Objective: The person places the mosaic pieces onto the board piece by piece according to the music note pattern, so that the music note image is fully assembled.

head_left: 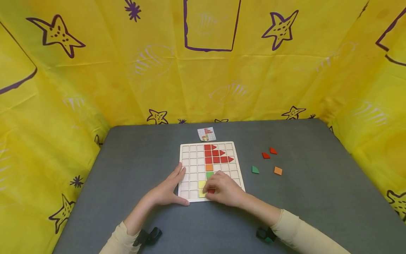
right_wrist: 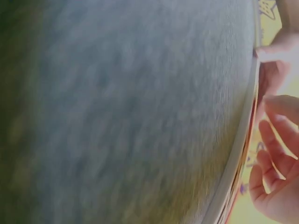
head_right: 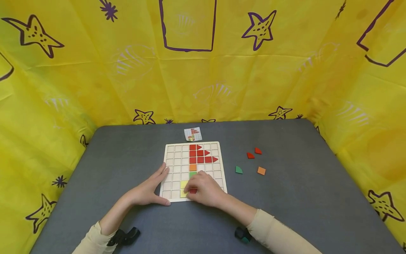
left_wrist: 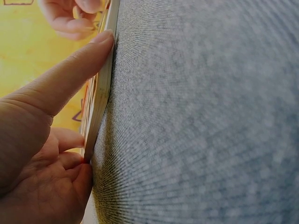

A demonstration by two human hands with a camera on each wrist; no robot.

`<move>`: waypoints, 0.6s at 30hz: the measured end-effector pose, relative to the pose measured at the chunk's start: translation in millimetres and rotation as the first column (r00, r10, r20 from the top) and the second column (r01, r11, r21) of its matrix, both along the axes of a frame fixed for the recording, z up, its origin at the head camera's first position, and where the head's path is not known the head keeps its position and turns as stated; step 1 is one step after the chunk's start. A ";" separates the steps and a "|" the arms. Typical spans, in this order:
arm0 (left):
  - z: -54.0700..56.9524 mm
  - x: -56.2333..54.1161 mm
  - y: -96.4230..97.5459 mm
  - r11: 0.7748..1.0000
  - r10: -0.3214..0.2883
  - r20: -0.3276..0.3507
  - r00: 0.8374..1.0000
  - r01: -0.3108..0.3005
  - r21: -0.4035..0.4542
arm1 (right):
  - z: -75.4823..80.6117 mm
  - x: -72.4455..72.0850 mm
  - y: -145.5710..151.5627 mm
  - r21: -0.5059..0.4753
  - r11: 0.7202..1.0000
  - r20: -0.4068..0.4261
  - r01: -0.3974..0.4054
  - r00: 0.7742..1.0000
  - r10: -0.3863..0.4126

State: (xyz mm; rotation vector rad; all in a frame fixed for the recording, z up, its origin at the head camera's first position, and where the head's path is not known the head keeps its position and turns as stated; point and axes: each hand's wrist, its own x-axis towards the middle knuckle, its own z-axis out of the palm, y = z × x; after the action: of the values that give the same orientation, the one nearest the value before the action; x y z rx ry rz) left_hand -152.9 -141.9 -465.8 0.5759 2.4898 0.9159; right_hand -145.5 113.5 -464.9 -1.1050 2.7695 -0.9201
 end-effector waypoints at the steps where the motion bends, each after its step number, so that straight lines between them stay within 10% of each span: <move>1: 0.0 0.0 0.2 1.000 0.001 0.001 1.000 -0.001 -0.001 | 0.1 -0.9 2.8 -0.026 1.000 0.020 0.006 1.000 -0.005; 8: -0.4 -0.2 1.5 1.000 0.010 0.006 1.000 -0.010 -0.005 | 5.8 -7.6 38.6 -0.151 0.973 0.176 0.172 0.974 -0.145; 18: -0.7 -0.2 1.7 1.000 0.018 0.005 1.000 -0.018 -0.005 | 2.4 -6.5 122.2 -0.124 0.881 0.308 0.457 0.862 -0.403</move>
State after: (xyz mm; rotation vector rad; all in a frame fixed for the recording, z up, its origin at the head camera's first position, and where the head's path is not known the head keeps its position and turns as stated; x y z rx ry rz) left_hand -153.1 -140.2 -466.5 0.5501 2.4960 0.9166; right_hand -152.0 235.7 -462.5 -0.3128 2.7750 -1.2932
